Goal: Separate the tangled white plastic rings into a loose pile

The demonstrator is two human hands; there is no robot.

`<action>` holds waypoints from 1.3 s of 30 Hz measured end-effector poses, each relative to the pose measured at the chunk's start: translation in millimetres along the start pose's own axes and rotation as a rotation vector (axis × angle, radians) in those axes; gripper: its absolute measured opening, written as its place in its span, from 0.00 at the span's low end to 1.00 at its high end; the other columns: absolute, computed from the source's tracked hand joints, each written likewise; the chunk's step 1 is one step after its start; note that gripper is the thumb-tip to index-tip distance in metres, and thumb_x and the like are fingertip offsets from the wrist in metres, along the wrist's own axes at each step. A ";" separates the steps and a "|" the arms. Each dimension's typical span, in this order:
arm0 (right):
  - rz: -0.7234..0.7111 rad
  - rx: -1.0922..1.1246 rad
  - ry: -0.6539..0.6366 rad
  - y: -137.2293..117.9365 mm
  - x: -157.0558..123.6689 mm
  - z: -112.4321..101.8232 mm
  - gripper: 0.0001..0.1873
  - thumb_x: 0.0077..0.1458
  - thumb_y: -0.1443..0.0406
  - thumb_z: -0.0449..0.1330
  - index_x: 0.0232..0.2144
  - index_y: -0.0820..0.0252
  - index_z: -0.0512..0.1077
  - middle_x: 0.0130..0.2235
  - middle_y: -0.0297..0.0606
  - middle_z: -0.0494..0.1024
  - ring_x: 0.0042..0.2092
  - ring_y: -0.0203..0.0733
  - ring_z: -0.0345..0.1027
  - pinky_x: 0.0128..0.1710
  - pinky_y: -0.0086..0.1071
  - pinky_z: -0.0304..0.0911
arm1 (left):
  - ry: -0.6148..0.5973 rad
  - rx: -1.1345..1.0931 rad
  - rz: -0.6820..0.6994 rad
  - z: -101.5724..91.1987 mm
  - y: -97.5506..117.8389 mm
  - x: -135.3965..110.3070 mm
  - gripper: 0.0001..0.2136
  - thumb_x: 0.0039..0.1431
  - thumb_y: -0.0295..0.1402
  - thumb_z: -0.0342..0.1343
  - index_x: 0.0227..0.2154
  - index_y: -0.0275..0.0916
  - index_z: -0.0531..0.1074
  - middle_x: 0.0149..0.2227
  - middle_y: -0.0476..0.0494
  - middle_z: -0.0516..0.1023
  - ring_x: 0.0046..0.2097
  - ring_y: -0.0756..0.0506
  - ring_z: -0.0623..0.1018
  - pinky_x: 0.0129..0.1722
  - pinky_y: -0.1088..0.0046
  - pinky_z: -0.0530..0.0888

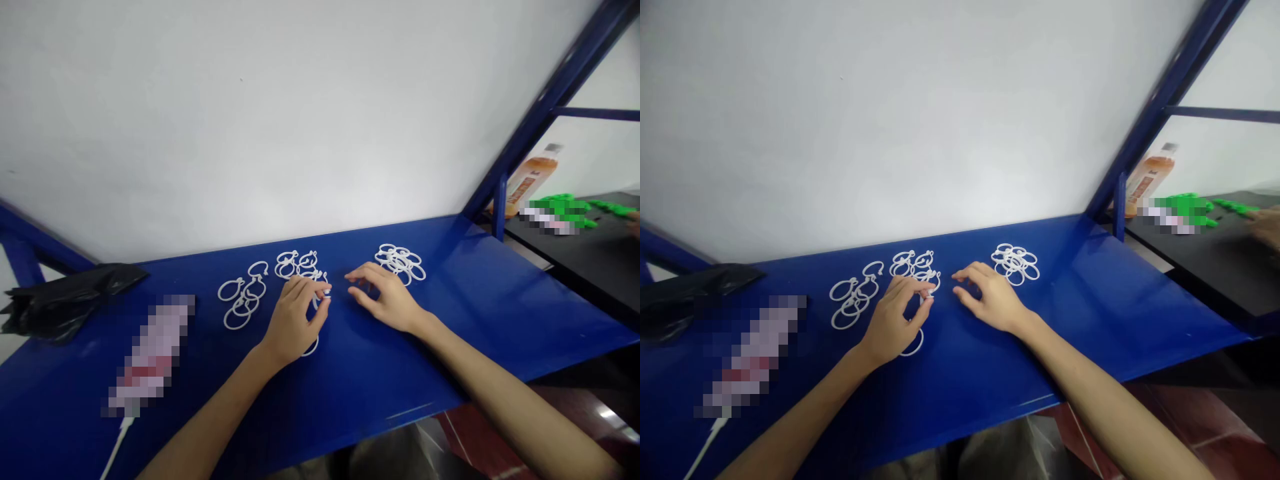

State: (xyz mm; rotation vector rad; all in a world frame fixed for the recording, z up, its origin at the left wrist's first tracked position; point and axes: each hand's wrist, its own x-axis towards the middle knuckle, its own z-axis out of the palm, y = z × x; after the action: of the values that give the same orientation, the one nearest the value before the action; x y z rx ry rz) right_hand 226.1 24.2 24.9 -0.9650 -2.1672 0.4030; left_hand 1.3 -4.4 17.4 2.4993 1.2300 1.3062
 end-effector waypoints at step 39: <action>-0.172 -0.025 0.158 11.8 1.8 2.7 0.05 0.67 0.67 0.54 0.38 0.57 0.70 0.39 0.40 0.76 0.41 0.42 0.69 0.41 0.36 0.66 | -0.112 0.209 0.009 4.5 -7.7 -1.9 0.09 0.68 0.26 0.46 0.35 0.39 0.70 0.36 0.46 0.78 0.42 0.44 0.73 0.44 0.63 0.66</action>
State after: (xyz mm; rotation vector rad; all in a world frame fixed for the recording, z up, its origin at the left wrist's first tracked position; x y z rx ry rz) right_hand 229.4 33.5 17.6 -0.7883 -2.0953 0.2099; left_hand -0.8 0.8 10.3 2.6790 1.3970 1.0720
